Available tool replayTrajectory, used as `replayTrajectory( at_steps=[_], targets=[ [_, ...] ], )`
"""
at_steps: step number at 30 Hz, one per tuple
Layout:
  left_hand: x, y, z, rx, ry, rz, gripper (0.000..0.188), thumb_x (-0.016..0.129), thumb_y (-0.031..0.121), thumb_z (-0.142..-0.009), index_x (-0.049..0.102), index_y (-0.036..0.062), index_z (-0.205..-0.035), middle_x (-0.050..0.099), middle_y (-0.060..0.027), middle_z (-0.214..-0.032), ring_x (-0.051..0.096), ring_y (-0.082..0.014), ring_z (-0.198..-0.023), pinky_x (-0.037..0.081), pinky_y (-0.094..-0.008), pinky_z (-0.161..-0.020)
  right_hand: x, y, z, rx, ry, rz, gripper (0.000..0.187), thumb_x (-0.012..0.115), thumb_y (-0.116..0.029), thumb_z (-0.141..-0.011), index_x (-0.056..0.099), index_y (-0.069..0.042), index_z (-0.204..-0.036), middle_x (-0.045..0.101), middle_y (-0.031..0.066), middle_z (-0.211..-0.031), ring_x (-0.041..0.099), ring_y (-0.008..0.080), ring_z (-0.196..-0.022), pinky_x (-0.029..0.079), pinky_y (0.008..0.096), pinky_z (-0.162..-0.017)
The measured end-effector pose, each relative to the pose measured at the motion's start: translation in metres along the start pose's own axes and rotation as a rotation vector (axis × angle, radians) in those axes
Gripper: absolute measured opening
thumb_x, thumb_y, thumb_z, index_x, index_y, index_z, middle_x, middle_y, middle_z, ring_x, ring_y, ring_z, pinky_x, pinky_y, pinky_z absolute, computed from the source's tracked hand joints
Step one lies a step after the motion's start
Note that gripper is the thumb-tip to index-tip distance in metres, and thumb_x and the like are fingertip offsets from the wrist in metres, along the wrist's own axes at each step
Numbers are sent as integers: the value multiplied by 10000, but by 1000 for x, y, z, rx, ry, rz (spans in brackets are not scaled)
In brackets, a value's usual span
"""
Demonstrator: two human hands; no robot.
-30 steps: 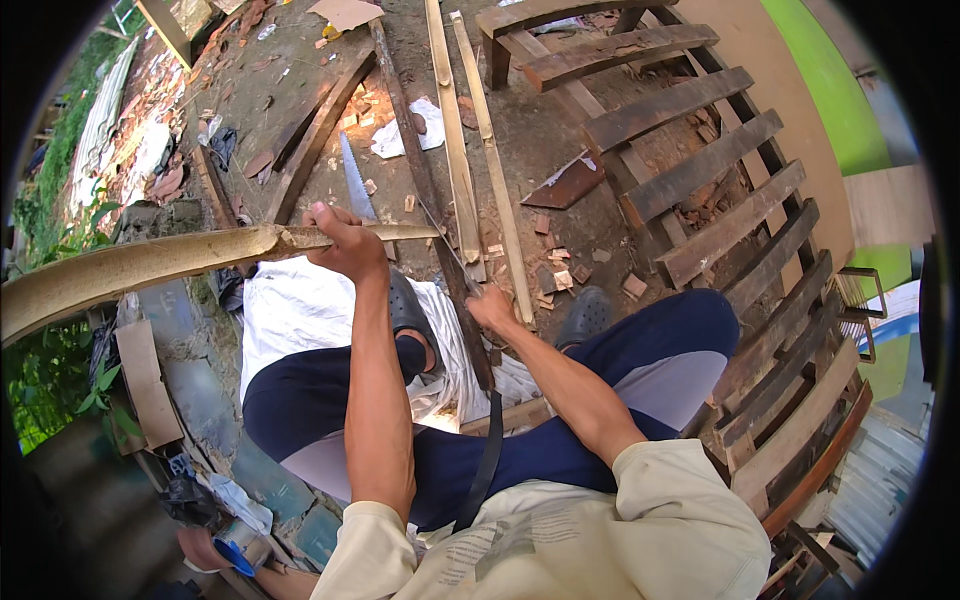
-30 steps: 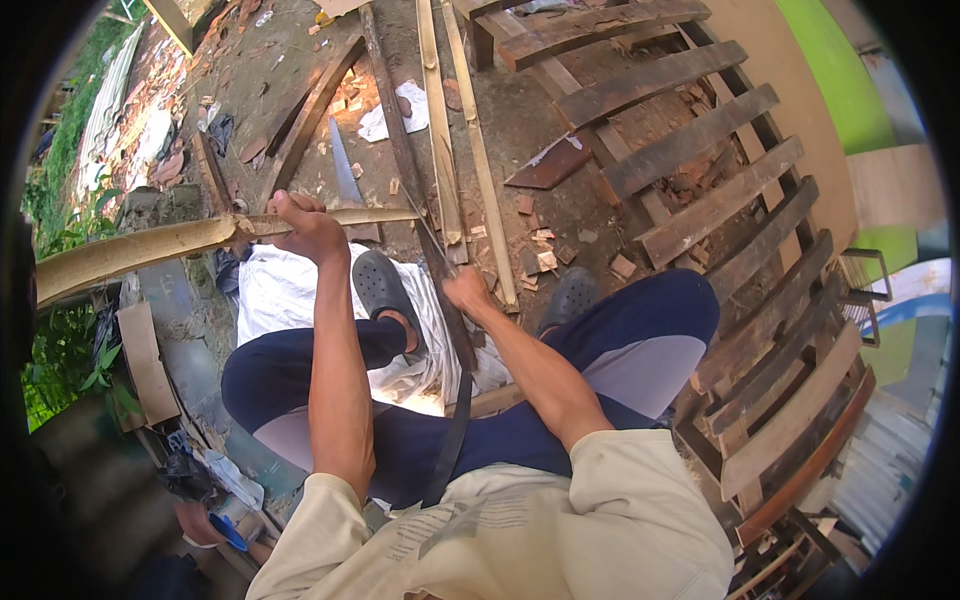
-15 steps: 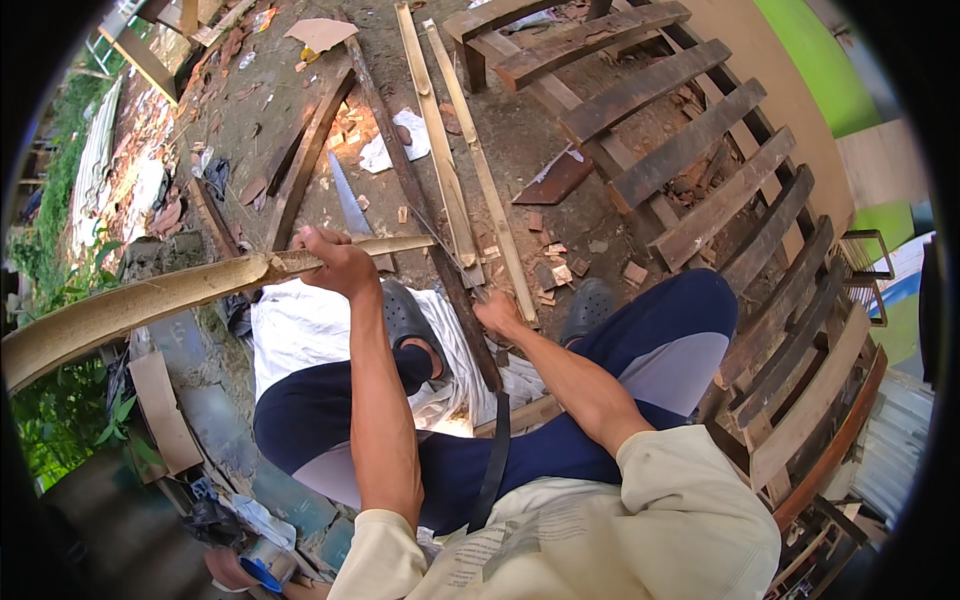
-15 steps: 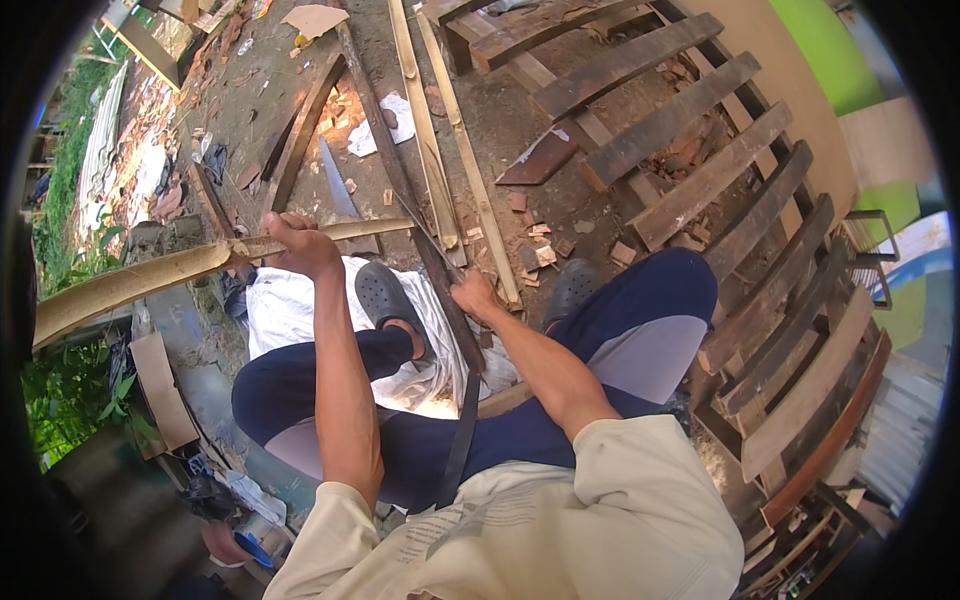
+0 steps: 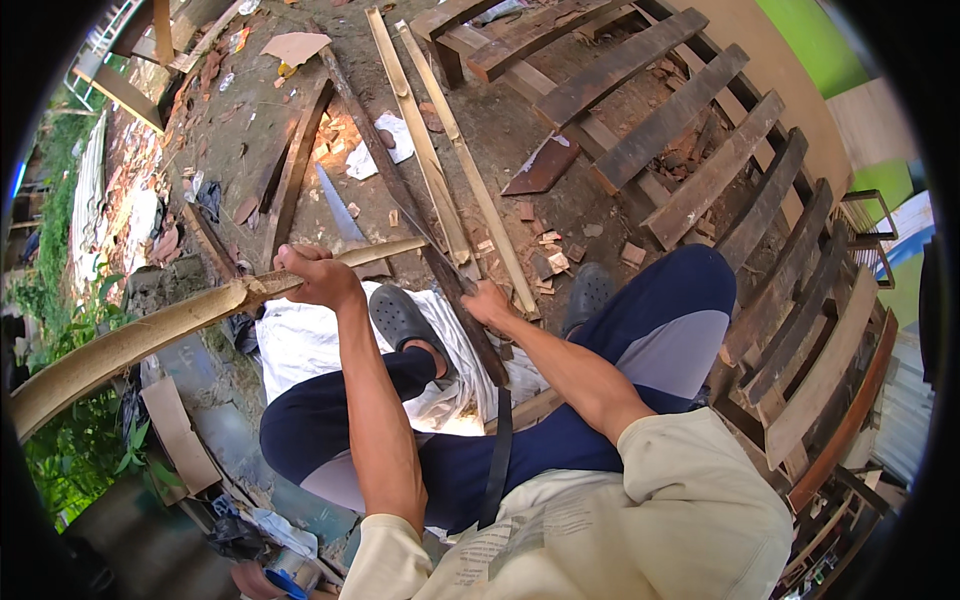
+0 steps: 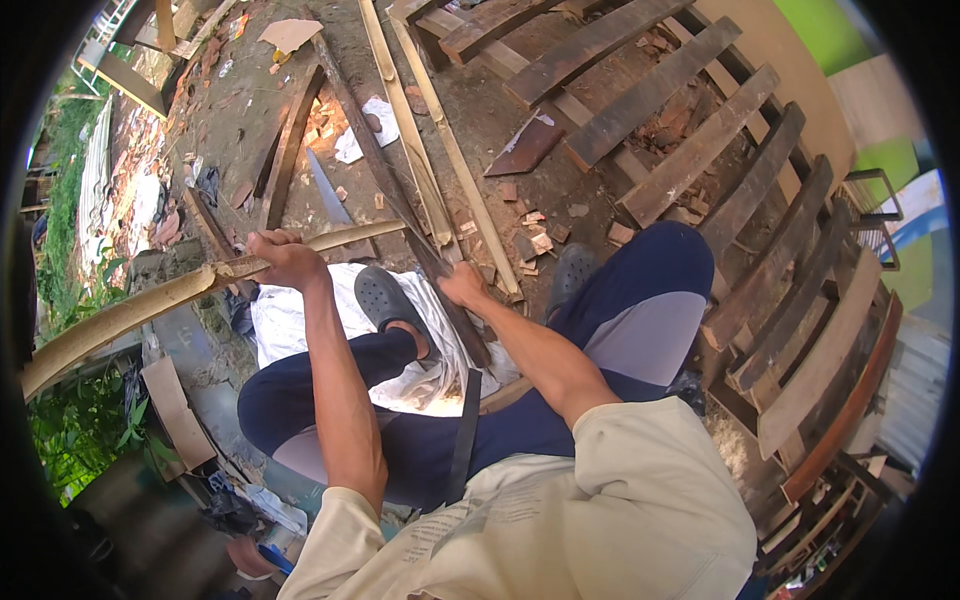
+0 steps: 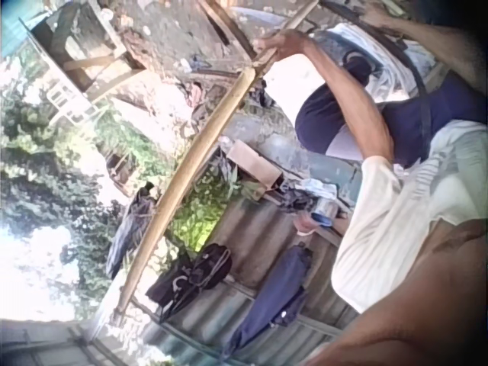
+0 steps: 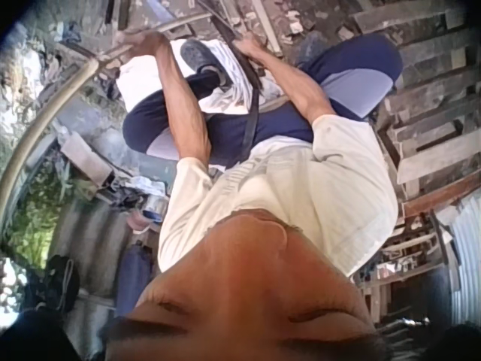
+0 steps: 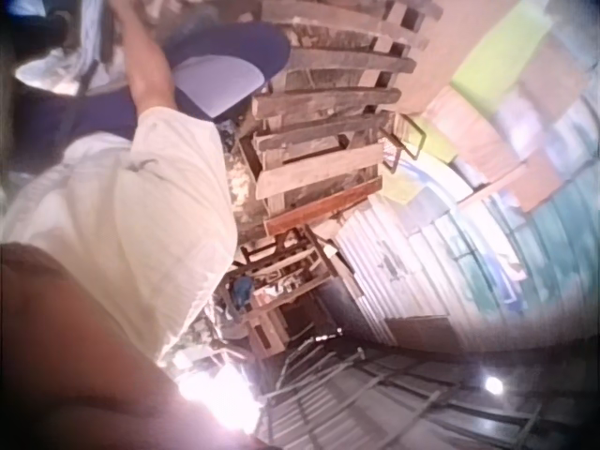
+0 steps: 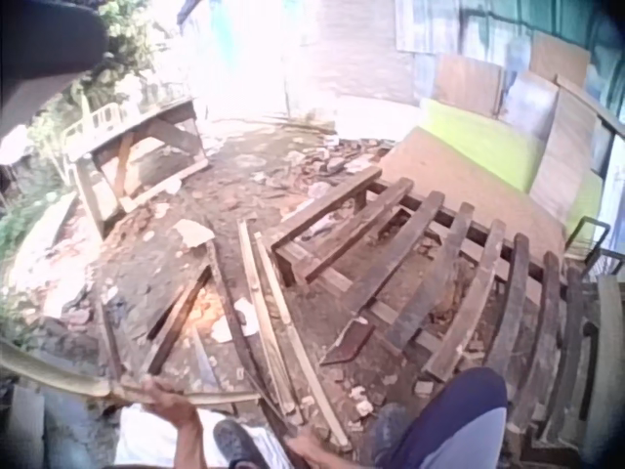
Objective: The person sits on the ground and uses a hammer and metal bar to split a long wooden plank into thinner strips. They repeatedly strike the bar to drive it through the wood, then separate and set aside the resulting pieces.
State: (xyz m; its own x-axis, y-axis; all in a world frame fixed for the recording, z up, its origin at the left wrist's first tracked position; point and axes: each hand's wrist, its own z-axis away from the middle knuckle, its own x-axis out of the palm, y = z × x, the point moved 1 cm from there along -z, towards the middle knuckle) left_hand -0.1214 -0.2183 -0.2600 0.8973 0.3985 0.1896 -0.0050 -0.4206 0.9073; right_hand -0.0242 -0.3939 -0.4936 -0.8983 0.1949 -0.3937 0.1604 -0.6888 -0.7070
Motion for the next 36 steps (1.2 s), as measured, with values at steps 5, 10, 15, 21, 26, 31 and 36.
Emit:
replayTrajectory(
  at_steps=[5,10,15,21,26,31,36],
  targets=[
    [0,2,-1,-7,-10,-8,404,452,226,-992,316,126,-625,319,18,-506,318,-104,-431,289,-274,-452,-9,-48,13,-169,-36,-221,393,658,-296,-767,697,-2,-1023,683,269,-960,671,387,-967,524,443,-849],
    [1,-2,-4,-22,-7,-3,330,479,245,-973,344,120,-698,353,8,-543,337,-102,-436,298,-276,-420,6,12,3,175,-70,53,398,675,-299,-748,706,-9,-1019,676,290,-953,672,394,-952,527,440,-842],
    [1,1,-3,0,2,-10,414,438,213,-994,315,126,-609,329,12,-488,330,-102,-419,295,-277,-432,-11,-29,6,-22,25,-99,363,664,-303,-768,700,4,-960,691,252,-842,690,381,-830,528,450,-780],
    [5,0,-2,18,-24,-20,397,444,195,-991,324,124,-619,324,15,-489,326,-99,-415,283,-271,-426,2,-11,4,-126,29,-229,369,675,-310,-766,691,-3,-969,698,205,-835,692,337,-816,522,422,-764],
    [6,1,0,-48,24,22,404,441,204,-993,325,123,-614,335,14,-491,328,-104,-419,290,-276,-437,17,25,-3,93,-72,5,362,655,-332,-770,710,-36,-971,697,242,-920,691,376,-890,527,442,-775],
    [0,4,0,15,-4,-56,408,446,216,-994,324,125,-615,336,18,-500,332,-103,-433,298,-276,-449,-16,-56,11,-181,72,-245,335,658,-300,-777,705,-24,-960,689,252,-911,691,379,-880,529,439,-771],
    [4,0,-1,-9,-4,-31,412,444,218,-995,322,123,-613,336,18,-503,333,-105,-439,302,-280,-456,0,-2,9,19,-24,-68,378,677,-299,-768,699,30,-952,692,264,-951,690,394,-908,537,428,-797]
  ],
)
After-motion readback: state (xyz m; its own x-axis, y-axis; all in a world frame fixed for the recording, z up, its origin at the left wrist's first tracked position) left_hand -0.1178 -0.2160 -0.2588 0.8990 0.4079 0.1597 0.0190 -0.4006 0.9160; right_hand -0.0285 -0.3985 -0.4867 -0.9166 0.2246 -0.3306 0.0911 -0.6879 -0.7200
